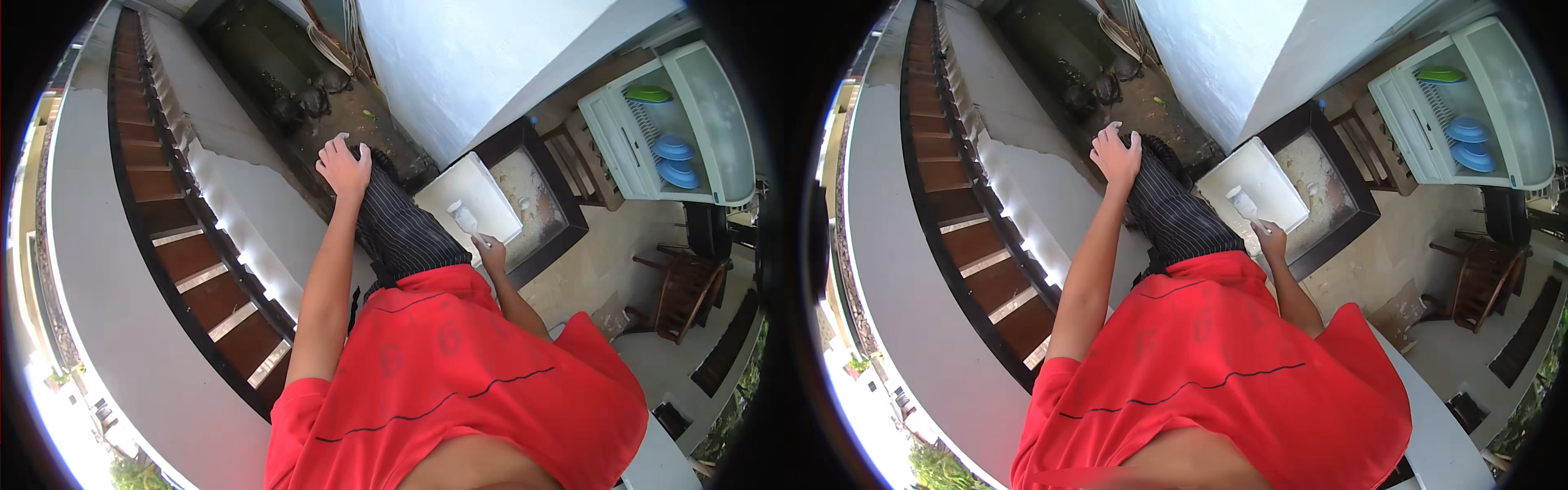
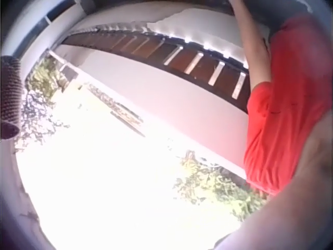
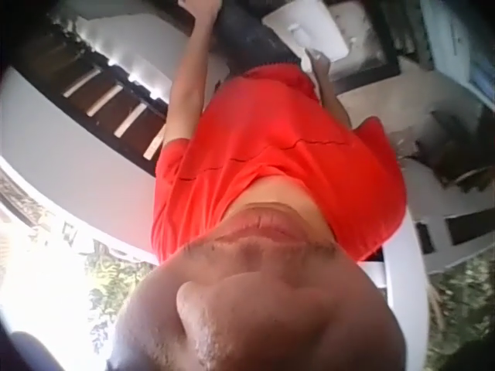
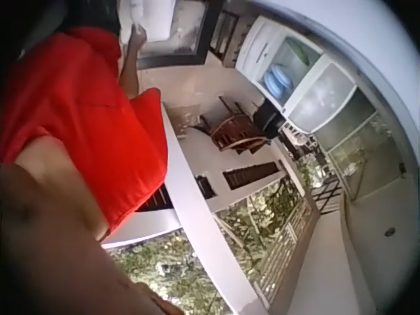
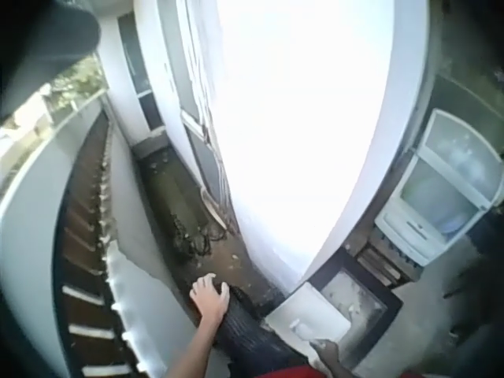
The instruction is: Apply putty or plaster to a wall using a putty knife to smooth and repair the surface.
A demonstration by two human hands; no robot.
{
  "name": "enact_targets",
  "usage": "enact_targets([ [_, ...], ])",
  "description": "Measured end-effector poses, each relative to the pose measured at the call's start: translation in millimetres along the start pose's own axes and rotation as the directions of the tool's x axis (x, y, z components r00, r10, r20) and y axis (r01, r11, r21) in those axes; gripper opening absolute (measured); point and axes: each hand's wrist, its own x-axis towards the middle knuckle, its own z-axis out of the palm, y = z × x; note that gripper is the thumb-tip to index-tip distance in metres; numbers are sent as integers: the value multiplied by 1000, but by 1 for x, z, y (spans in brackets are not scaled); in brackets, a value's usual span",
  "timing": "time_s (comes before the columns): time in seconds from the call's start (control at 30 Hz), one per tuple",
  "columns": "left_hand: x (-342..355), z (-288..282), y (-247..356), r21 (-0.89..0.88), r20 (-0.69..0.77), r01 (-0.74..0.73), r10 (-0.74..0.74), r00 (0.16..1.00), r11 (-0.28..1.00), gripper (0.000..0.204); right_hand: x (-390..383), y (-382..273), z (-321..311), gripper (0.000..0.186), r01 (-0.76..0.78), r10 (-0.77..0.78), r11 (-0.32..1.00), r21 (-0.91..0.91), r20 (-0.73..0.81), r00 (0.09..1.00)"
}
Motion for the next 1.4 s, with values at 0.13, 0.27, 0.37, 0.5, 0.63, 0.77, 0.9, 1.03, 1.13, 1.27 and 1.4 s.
enact_targets([
  [0.13,-7,-4,-1,27,0,7,-7,1000,1000,36,14,-28,-3,28,124,-124,992,40,0,992],
  [0.27,-8,-6,-15,86,-9,130,-130,992,988,31,36,-88,11,30,104,-120,978,178,77,990],
  [0.37,-4,-6,-21,45,41,172,-174,984,984,31,67,-137,30,30,180,-226,951,251,166,960],
  [0.5,0,-4,-24,-95,33,211,-209,977,973,27,113,-219,63,29,-38,-79,937,346,318,945],
  [0.63,1,6,-13,-243,-11,119,-125,992,963,20,174,-270,91,31,-86,-48,909,409,306,951],
  [0.77,0,7,-6,-286,-8,69,-75,997,956,18,210,-298,111,35,-161,59,906,392,260,964],
  [0.9,2,10,1,-339,-16,87,-98,995,937,18,242,-312,123,35,-151,38,893,423,264,964],
  [1.03,4,15,7,-294,30,126,-123,992,947,18,240,-320,137,36,-242,68,851,466,360,930],
  [1.13,6,19,14,-304,48,109,-99,994,946,19,247,-322,142,35,-275,90,817,507,360,929],
  [1.27,8,23,23,-311,53,83,-70,996,947,19,256,-323,145,36,-264,98,802,535,318,943],
  [1.4,8,22,15,-291,72,95,-77,994,952,21,258,-326,144,33,-231,105,818,527,258,960],
])
